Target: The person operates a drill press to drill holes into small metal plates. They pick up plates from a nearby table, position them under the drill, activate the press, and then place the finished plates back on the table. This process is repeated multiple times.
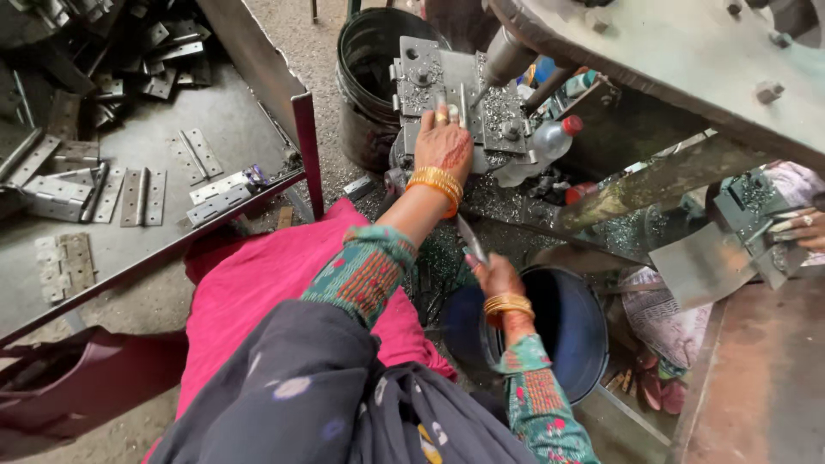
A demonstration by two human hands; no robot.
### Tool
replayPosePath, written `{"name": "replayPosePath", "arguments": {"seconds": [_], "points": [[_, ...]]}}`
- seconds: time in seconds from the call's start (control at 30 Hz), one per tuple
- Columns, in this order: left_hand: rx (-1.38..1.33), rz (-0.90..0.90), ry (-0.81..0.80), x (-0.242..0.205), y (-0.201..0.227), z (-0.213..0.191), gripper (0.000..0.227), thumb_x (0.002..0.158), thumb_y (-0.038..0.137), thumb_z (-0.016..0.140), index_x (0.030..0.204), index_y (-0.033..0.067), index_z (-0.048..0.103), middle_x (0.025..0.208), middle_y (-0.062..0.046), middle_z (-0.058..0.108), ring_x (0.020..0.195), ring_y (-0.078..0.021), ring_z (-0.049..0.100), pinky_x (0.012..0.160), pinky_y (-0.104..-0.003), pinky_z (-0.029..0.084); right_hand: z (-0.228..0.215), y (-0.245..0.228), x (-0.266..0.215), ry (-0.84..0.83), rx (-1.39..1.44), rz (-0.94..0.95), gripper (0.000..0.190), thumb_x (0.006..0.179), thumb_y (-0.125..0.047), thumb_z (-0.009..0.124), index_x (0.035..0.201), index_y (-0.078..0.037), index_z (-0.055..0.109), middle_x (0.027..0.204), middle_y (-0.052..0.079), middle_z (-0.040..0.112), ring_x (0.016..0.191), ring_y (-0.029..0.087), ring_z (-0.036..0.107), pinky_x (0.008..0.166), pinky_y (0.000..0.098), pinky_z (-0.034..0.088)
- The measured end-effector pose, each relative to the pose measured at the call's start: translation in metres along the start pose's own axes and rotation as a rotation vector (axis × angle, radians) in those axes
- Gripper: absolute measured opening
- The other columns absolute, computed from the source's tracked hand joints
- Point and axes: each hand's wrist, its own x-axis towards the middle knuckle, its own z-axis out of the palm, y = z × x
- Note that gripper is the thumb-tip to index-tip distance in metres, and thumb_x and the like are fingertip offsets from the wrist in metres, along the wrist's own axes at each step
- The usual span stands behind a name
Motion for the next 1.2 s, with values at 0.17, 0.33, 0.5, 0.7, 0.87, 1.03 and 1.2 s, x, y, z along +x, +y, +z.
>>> {"name": "replayPosePath", "arguments": {"seconds": [0.17, 0.33, 0.5, 0.7, 0.87, 1.03, 1.2], "points": [[0.180, -0.046, 0.212, 0.014, -0.001, -0.009, 0.031, 0.090, 0.017, 0.050, 0.100, 0.0043, 0.077, 0.132, -0.020, 0.065, 0.140, -0.0319, 0.045, 0.104, -0.042, 0.033, -0.021, -0.009, 0.000, 0.010, -0.134, 0.056, 0.056, 0.092, -0.064, 0.059, 0.104, -0.011, 0.073, 0.096, 0.021, 0.073, 0.093, 0.043, 0.070, 0.078, 0.0514, 0.051], [0.052, 0.003, 0.245, 0.002, -0.005, -0.010, 0.032, 0.089, 0.016, 0.050, 0.102, 0.0035, 0.077, 0.140, -0.019, 0.061, 0.141, -0.0311, 0.042, 0.103, -0.041, 0.033, 0.026, -0.021, -0.027, 0.099, -0.061, 0.067, 0.056, 0.092, -0.064, 0.061, 0.106, -0.010, 0.073, 0.097, 0.024, 0.072, 0.095, 0.046, 0.067, 0.079, 0.0535, 0.051], [0.207, -0.019, 0.238, 0.019, 0.000, -0.009, 0.033, 0.088, 0.015, 0.050, 0.106, 0.0039, 0.076, 0.129, -0.017, 0.065, 0.137, -0.0308, 0.046, 0.101, -0.041, 0.033, -0.026, -0.012, 0.002, 0.024, -0.107, 0.008, 0.049, 0.089, -0.054, 0.059, 0.111, -0.012, 0.073, 0.098, 0.021, 0.075, 0.091, 0.043, 0.072, 0.079, 0.0539, 0.053], [0.283, -0.120, 0.254, 0.042, 0.008, 0.016, 0.038, 0.089, 0.021, 0.049, 0.111, 0.0023, 0.074, 0.132, -0.018, 0.066, 0.131, -0.0287, 0.051, 0.105, -0.041, 0.032, 0.023, 0.000, -0.012, 0.138, -0.009, -0.060, 0.058, 0.092, -0.063, 0.060, 0.111, -0.009, 0.071, 0.099, 0.024, 0.071, 0.095, 0.049, 0.066, 0.076, 0.0562, 0.051], [0.018, -0.103, 0.266, 0.031, -0.002, 0.009, 0.037, 0.085, 0.017, 0.049, 0.110, 0.0110, 0.075, 0.136, -0.011, 0.064, 0.131, -0.0281, 0.051, 0.105, -0.045, 0.030, 0.061, 0.026, -0.002, 0.145, -0.081, -0.060, 0.067, 0.093, -0.067, 0.060, 0.096, 0.000, 0.068, 0.091, 0.027, 0.070, 0.091, 0.050, 0.066, 0.075, 0.0564, 0.050], [-0.218, -0.019, 0.464, -0.043, -0.061, -0.008, 0.031, 0.081, 0.018, 0.056, 0.106, 0.0103, 0.073, 0.126, -0.010, 0.065, 0.126, -0.0281, 0.057, 0.106, -0.047, 0.034, -0.006, -0.004, -0.014, 0.317, -0.012, -0.298, 0.054, 0.103, -0.054, 0.068, 0.109, 0.000, 0.069, 0.099, 0.023, 0.070, 0.089, 0.043, 0.066, 0.074, 0.0476, 0.051], [-0.137, -0.453, 0.042, -0.156, -0.223, -0.009, 0.017, 0.101, 0.021, 0.058, 0.104, 0.0164, 0.074, 0.112, -0.015, 0.072, 0.108, -0.0335, 0.068, 0.097, -0.047, 0.053, -0.083, -0.065, -0.028, 0.633, 0.418, -0.450, 0.022, 0.106, -0.023, 0.074, 0.115, -0.005, 0.068, 0.104, 0.010, 0.073, 0.091, 0.025, 0.070, 0.085, 0.0340, 0.054]]}}
